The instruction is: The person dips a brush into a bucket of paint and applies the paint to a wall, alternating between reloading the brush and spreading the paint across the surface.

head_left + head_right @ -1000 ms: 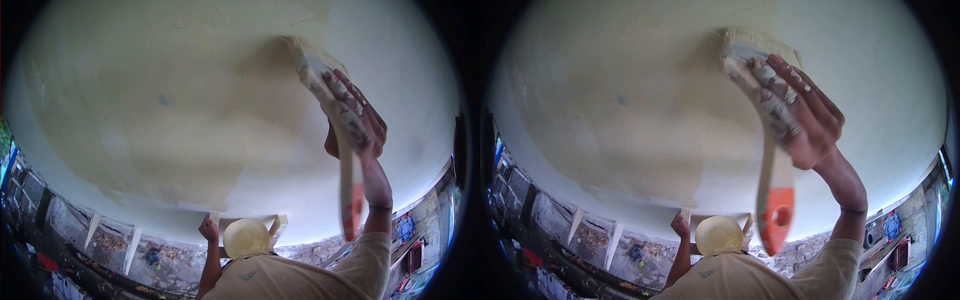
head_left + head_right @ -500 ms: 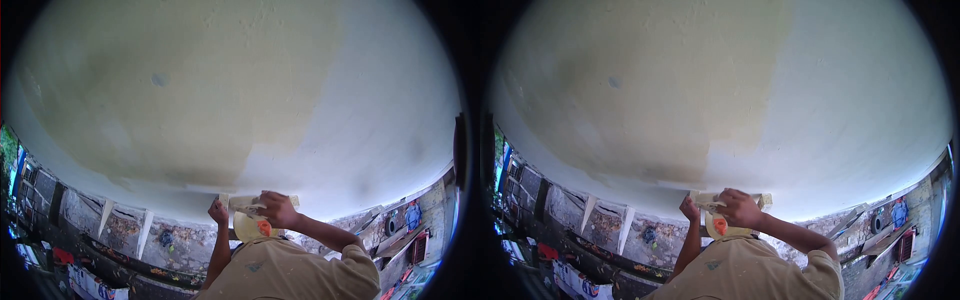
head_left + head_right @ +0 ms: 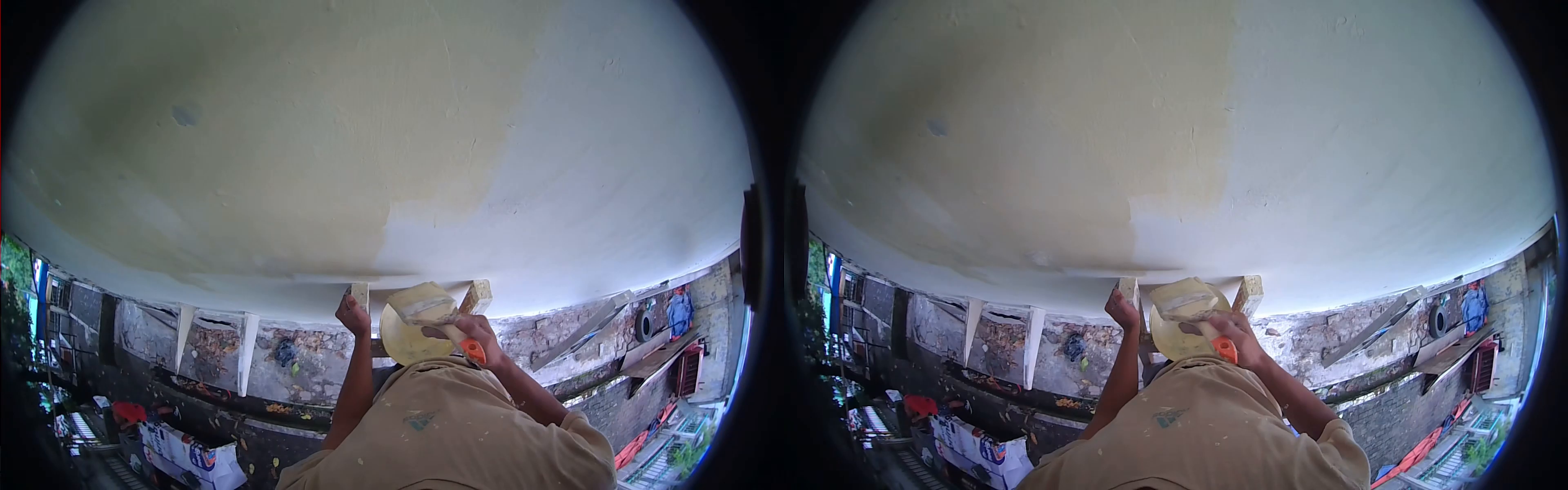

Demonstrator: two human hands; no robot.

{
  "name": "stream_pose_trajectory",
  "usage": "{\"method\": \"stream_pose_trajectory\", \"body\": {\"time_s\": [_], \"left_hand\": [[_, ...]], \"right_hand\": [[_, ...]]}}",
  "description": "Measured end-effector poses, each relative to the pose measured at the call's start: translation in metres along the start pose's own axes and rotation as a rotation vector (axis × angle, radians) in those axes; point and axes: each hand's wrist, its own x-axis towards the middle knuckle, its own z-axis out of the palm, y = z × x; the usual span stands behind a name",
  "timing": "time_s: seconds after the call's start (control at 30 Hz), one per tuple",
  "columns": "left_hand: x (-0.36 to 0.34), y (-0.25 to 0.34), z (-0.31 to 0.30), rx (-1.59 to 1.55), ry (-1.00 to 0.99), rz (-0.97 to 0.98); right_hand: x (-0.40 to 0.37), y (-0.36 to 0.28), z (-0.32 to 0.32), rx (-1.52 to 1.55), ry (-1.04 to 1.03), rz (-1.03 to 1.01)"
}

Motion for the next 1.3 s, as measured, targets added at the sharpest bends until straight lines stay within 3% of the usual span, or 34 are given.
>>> {"method": "stream_pose_trajectory", "body": {"time_s": [0.07,0.1,0.2,0.23,0.3,0.37,0.4,0.47,0.53,0.57,0.63,0.77,0.83,0.87,0.9,0.97,1.0,1.03,1.1,1.17,1.3], "left_hand": [[0.001,0.009,-0.001,-0.051,-0.013,-0.029],[0.001,0.009,-0.002,-0.063,-0.027,-0.048],[0.003,0.005,0.000,-0.076,-0.024,-0.028],[0.002,-0.002,0.002,-0.066,-0.026,-0.014],[0.001,0.000,-0.001,-0.004,-0.027,0.012],[0.004,0.008,0.003,-0.020,-0.018,0.031],[0.002,0.008,0.000,-0.019,-0.017,0.036],[0.003,0.008,0.001,-0.005,-0.006,0.076],[0.002,0.003,0.002,0.029,-0.001,0.096],[0.002,0.001,0.003,0.013,-0.005,0.063],[0.000,-0.002,0.000,0.034,-0.034,-0.007],[0.001,0.012,0.002,0.011,0.015,0.053],[0.001,0.012,-0.002,-0.025,0.003,0.024],[0.003,0.010,0.001,0.022,0.073,0.113],[0.003,0.008,0.007,0.069,0.141,0.201],[0.002,0.015,0.000,-0.020,0.028,0.057],[0.001,0.012,0.000,0.010,0.030,0.085],[0.001,0.008,0.000,0.039,0.031,0.115],[0.004,0.007,0.002,0.016,0.043,0.119],[0.004,0.015,0.005,-0.092,0.069,0.057],[0.002,0.012,0.001,-0.016,0.045,0.109]], "right_hand": [[0.001,0.010,-0.024,-0.476,-0.040,0.034],[-0.006,0.005,-0.016,-0.520,-0.048,0.080],[-0.016,0.007,-0.007,-0.284,-0.135,-0.230],[-0.019,-0.015,0.022,-0.223,-0.015,-0.174],[-0.011,-0.015,0.035,-0.315,-0.016,-0.337],[0.003,-0.029,0.035,-0.596,-0.108,-0.451],[0.012,-0.019,0.040,-0.275,-0.098,-0.339],[0.024,-0.026,0.067,-0.016,0.095,-0.250],[0.044,-0.018,0.072,0.127,0.102,-0.185],[0.048,-0.003,0.074,0.072,0.212,-0.199],[0.037,0.032,0.070,0.150,0.245,-0.008],[0.031,0.063,0.056,0.422,0.381,0.493],[0.024,0.036,0.077,0.392,0.355,0.425],[0.019,0.012,0.093,0.375,0.335,0.386],[0.011,-0.016,0.110,0.355,0.270,0.210],[0.002,-0.058,0.129,0.314,0.111,-0.118],[0.003,-0.072,0.132,0.289,0.013,-0.272],[0.006,-0.083,0.139,0.267,0.070,-0.333],[0.021,-0.065,0.126,0.127,-0.032,-0.393],[0.037,-0.038,0.110,0.142,0.021,-0.143],[0.037,0.027,0.093,0.308,0.337,0.150]]}}
